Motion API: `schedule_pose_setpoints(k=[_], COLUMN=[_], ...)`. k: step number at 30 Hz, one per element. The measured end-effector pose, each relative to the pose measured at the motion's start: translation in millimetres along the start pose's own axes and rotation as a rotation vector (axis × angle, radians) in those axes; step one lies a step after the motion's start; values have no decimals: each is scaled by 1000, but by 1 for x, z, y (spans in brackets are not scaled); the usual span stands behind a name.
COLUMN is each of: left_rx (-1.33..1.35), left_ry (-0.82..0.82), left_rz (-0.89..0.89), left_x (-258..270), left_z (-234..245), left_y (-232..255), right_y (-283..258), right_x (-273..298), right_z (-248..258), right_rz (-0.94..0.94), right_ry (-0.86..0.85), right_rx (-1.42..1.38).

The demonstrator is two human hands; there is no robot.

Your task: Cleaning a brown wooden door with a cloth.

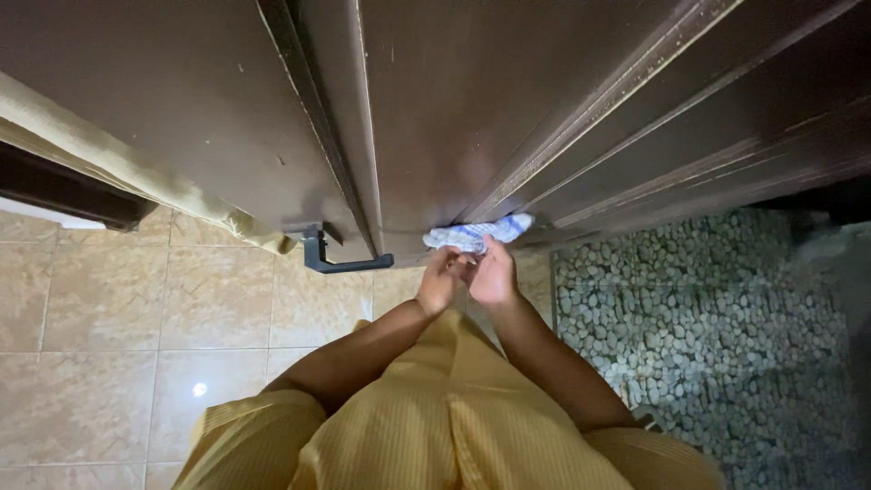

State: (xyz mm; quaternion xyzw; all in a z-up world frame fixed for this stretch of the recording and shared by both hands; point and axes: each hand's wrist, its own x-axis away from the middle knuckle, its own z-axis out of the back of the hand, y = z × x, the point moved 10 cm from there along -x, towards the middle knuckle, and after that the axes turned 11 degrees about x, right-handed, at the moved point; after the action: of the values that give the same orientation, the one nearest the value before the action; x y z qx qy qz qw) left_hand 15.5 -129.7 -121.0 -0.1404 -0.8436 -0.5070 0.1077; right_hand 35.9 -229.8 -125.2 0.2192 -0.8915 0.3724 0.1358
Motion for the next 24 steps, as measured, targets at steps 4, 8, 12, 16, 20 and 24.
schedule_pose_setpoints(k=[4,8,12,16,20,24], left_rx=[-507,-934,-1206,-1385,-1419,-1378], left_ry=[-179,-405,-291,-51,18,22], left_rz=[-221,-958,-1184,-1311,-1203,-1382], left_x=[74,163,173,189,165,151], left_z=[-28,-42,18,1,21,40], left_y=[120,232,236,307,322,296], right_y=[-23,-36,1,13,-63,-77], right_x=[-21,-23,-71,-128,-46,-26], right_z=[-16,-36,11,38,-95,-84], right_rz=[38,75,-19,19,126,16], right_ry=[167,330,296,71,-525,128], right_rx=[-47,-137,-153,-253,-342,-214])
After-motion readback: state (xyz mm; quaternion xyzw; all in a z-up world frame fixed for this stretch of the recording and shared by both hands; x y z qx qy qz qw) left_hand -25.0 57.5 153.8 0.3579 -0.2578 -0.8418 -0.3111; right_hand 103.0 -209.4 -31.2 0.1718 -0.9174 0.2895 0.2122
